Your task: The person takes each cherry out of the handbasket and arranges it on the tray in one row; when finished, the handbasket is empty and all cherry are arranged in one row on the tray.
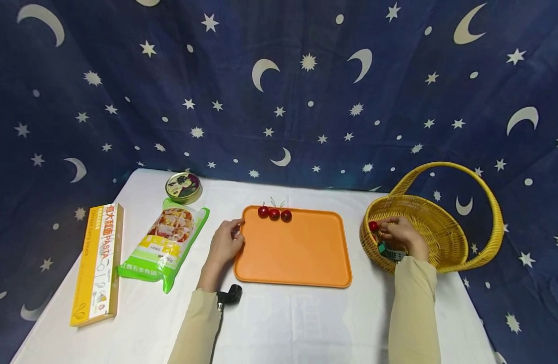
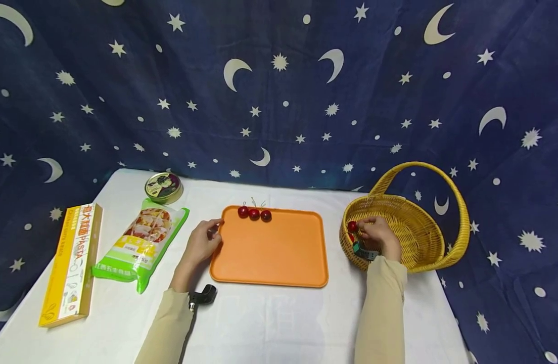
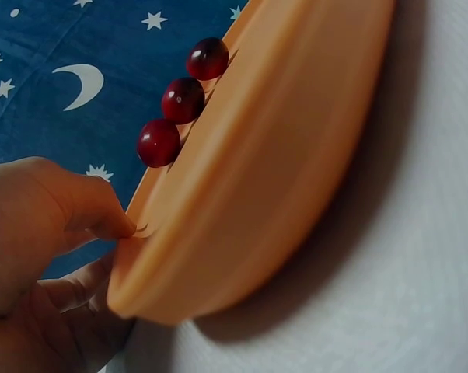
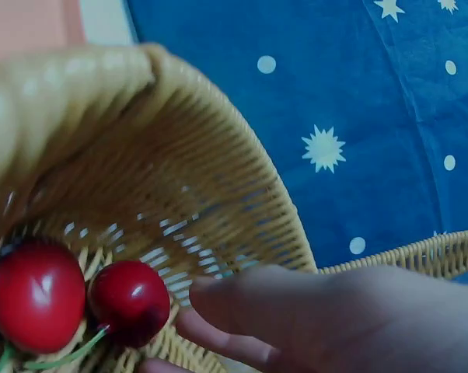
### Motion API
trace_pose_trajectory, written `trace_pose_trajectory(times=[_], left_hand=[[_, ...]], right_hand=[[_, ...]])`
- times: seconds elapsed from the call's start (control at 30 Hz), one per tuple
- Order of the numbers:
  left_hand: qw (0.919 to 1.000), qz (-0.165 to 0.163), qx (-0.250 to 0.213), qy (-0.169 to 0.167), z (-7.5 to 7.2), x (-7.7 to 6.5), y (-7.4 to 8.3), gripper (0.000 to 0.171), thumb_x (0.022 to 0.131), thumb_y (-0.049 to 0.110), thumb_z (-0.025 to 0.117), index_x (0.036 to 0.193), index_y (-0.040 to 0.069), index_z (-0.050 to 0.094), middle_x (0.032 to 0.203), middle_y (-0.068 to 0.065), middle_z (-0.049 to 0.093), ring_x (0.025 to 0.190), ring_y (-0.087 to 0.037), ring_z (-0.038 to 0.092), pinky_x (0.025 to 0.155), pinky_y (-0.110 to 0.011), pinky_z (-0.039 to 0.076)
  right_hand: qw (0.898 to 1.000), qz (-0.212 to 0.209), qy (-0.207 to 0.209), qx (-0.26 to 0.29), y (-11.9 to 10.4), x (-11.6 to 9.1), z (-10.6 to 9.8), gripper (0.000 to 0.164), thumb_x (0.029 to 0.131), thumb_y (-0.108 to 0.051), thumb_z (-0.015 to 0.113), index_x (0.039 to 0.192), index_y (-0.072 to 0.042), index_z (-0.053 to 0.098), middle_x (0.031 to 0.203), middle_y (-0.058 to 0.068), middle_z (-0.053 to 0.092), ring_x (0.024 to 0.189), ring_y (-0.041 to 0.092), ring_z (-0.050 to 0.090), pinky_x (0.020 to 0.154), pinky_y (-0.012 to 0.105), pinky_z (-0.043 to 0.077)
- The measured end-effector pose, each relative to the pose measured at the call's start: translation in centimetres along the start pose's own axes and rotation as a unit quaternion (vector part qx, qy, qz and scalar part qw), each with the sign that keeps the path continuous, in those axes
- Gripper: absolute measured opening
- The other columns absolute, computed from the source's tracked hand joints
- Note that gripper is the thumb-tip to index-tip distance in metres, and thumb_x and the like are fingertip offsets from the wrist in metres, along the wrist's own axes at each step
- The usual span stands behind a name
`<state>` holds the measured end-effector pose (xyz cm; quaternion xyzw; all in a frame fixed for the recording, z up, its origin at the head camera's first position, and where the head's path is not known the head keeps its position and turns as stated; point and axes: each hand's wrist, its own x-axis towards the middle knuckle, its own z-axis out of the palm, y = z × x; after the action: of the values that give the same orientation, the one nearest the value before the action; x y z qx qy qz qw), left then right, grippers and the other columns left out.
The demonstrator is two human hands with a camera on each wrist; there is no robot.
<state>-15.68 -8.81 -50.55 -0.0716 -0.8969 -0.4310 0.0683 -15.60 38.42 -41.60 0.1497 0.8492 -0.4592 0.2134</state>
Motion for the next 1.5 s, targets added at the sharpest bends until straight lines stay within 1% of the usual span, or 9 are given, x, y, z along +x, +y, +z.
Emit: trace_pose_trajectory(times=[0.17,0.37,0.53,0.7,0.87,1.03,1.17,1.33,1.5], left_hand=[[1.0000,0.000,-0.001,-0.002,0.1,0.0,-0.1,0.043,0.078,0.000,0.061,0.121,0.000,0.067,0.093,-0.013,0.060,0.076,-0.022,0.054,0.069,-0.035,0.042],[1.0000,0.001,-0.004,0.001,0.0,0.0,-0.2,0.044,0.078,0.000,0.062,0.121,0.000,0.068,0.092,-0.013,0.059,0.076,-0.023,0.054,0.069,-0.036,0.042],[1.0000,0.007,-0.002,0.004,0.1,0.0,-0.2,0.043,0.077,0.000,0.061,0.120,0.001,0.068,0.091,-0.013,0.059,0.076,-0.023,0.053,0.069,-0.036,0.042],[1.0000,0.008,-0.002,0.005,0.1,-0.1,-0.1,0.043,0.077,0.000,0.062,0.120,0.000,0.068,0.092,-0.013,0.059,0.075,-0.022,0.053,0.068,-0.036,0.041],[1.0000,0.009,0.000,0.003,0.1,-0.1,0.0,0.043,0.078,0.000,0.062,0.120,-0.001,0.067,0.092,-0.013,0.059,0.076,-0.023,0.053,0.069,-0.036,0.042],[0.9999,0.009,0.005,0.004,0.0,0.0,0.0,0.042,0.078,0.000,0.063,0.120,-0.001,0.067,0.090,-0.013,0.059,0.076,-0.023,0.053,0.068,-0.035,0.041],[0.9999,0.009,0.008,0.006,-0.1,0.0,-0.1,0.043,0.078,0.000,0.063,0.120,-0.001,0.067,0.091,-0.012,0.059,0.076,-0.023,0.054,0.068,-0.035,0.042],[0.9999,0.011,0.005,0.006,-0.1,0.0,-0.2,0.043,0.077,0.000,0.062,0.120,-0.001,0.067,0.090,-0.013,0.058,0.076,-0.022,0.053,0.069,-0.036,0.042],[0.9999,0.011,0.006,0.006,0.0,0.0,-0.2,0.043,0.077,0.000,0.062,0.120,-0.001,0.067,0.090,-0.012,0.058,0.075,-0.021,0.053,0.068,-0.035,0.041]], right_hand=[[1.000,-0.005,-0.002,0.005,0.3,0.8,0.1,0.046,0.101,-0.014,0.050,0.136,0.014,0.043,0.118,0.026,0.060,0.089,0.019,0.066,0.075,0.030,0.054],[0.999,-0.020,-0.047,0.006,0.1,1.2,0.4,0.049,0.098,-0.009,0.055,0.141,0.011,0.042,0.100,0.004,0.067,0.074,0.011,0.062,0.066,0.025,0.051],[0.998,-0.016,-0.054,-0.004,0.0,0.9,0.5,0.028,0.093,-0.005,0.061,0.117,0.010,0.062,0.084,-0.004,0.067,0.074,0.010,0.062,0.068,0.026,0.052],[0.996,-0.029,-0.056,-0.066,0.1,0.3,0.4,0.017,0.092,-0.005,0.062,0.103,0.008,0.066,0.083,-0.002,0.065,0.076,0.010,0.060,0.071,0.028,0.051],[0.998,-0.023,-0.026,-0.043,-0.2,-0.9,0.5,0.031,0.093,-0.010,0.063,0.115,0.011,0.061,0.086,-0.001,0.066,0.077,0.011,0.061,0.070,0.028,0.051],[0.997,-0.037,0.072,0.012,-1.0,-2.5,0.2,0.039,0.093,-0.014,0.064,0.119,0.015,0.058,0.084,-0.007,0.065,0.076,0.007,0.062,0.073,0.027,0.054],[0.978,-0.057,0.155,0.131,-2.1,-3.4,0.7,0.029,0.091,-0.010,0.068,0.112,0.008,0.059,0.080,-0.010,0.062,0.071,0.002,0.063,0.070,0.022,0.054],[0.941,-0.100,0.190,0.261,-3.7,-3.9,2.4,0.032,0.087,-0.004,0.071,0.113,0.007,0.058,0.079,-0.007,0.065,0.068,0.005,0.067,0.066,0.021,0.055],[0.925,-0.133,0.210,0.286,-6.1,-3.0,5.3,0.037,0.085,0.000,0.071,0.120,0.008,0.061,0.085,-0.005,0.066,0.073,0.008,0.068,0.069,0.024,0.056]])
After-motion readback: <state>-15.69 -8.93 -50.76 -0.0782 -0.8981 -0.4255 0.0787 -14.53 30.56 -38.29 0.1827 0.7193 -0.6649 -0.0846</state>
